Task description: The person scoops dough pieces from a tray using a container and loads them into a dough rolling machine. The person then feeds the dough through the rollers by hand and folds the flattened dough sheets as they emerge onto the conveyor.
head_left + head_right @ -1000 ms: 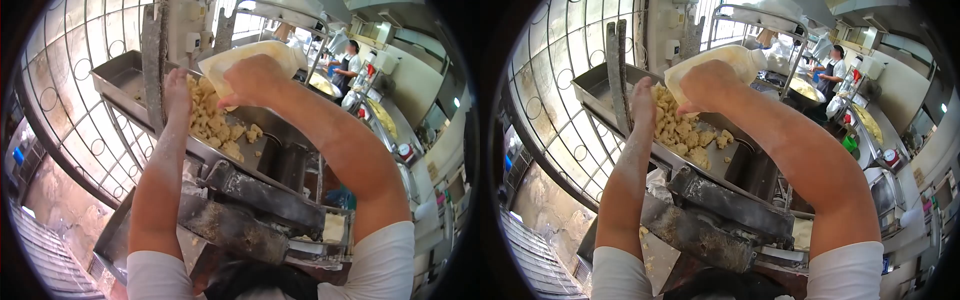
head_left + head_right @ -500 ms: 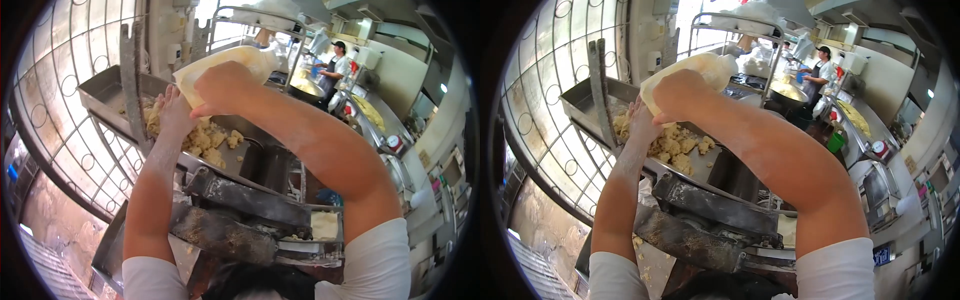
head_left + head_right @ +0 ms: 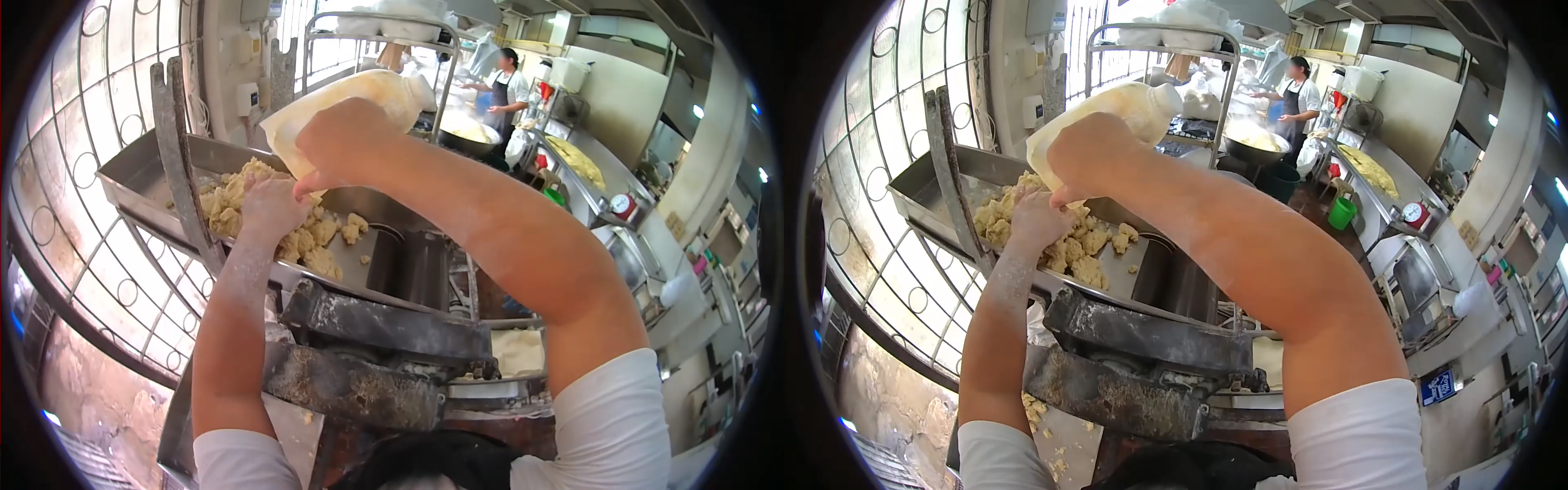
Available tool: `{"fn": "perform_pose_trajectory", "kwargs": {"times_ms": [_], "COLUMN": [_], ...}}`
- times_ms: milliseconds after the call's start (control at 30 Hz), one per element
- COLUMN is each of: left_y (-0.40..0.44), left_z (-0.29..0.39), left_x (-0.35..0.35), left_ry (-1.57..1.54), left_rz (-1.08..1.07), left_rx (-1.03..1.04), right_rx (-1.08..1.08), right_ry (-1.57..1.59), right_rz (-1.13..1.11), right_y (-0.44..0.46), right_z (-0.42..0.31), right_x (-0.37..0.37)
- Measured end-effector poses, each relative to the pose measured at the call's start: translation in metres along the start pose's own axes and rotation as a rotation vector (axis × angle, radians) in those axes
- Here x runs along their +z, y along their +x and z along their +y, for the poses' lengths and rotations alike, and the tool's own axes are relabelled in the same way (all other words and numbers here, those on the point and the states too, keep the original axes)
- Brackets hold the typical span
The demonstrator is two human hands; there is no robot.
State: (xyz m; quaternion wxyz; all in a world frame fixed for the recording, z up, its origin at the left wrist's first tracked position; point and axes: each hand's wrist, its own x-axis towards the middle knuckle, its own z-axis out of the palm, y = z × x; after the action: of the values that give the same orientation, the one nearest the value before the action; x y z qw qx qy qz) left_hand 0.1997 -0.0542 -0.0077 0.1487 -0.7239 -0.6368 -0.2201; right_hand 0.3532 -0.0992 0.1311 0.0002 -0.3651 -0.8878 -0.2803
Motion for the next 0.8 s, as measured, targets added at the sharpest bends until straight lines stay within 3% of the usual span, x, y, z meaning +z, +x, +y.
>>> {"fn": "perform_pose_trajectory", "kwargs": {"times_ms": [133, 200, 300, 333, 400, 533, 667, 733, 767, 800], "left_y": [-0.002, 0.001, 0.001, 0.002, 0.002, -0.003, 0.003, 0.009, 0.012, 0.013], "left_z": [0.004, -0.007, -0.01, -0.008, 0.005, 0.006, 0.006, -0.001, -0.006, -0.011], "left_x": [-0.014, 0.004, 0.01, 0.009, -0.008, 0.002, 0.001, 0.014, 0.014, 0.018], "left_ry": [-0.056, -0.012, 0.054, 0.065, 0.057, 0.112, 0.198, 0.133, -0.061, -0.009], "left_rz": [-0.113, 0.094, 0.187, 0.181, -0.039, 0.052, 0.026, 0.018, -0.067, -0.096], "left_rx": [-0.03, 0.003, 0.022, 0.021, -0.119, -0.152, -0.217, -0.144, -0.088, -0.067], "right_rx": [0.025, 0.007, -0.034, -0.049, -0.013, 0.099, 0.327, 0.501, 0.597, 0.693], "right_ry": [0.094, 0.105, 0.07, 0.02, 0.03, 0.135, 0.32, 0.521, 0.645, 0.708], "right_rz": [-0.001, 0.023, 0.085, 0.115, 0.132, 0.261, 0.274, 0.251, 0.256, 0.212], "right_y": [-0.009, -0.013, -0.016, -0.017, -0.022, -0.061, -0.184, -0.274, -0.323, -0.372], "right_z": [-0.002, -0.005, 0.0, 0.002, 0.012, 0.053, 0.104, 0.137, 0.153, 0.174], "right_x": [0.013, 0.022, 0.016, 0.012, 0.002, 0.0, -0.009, 0.011, 0.023, 0.04]}}
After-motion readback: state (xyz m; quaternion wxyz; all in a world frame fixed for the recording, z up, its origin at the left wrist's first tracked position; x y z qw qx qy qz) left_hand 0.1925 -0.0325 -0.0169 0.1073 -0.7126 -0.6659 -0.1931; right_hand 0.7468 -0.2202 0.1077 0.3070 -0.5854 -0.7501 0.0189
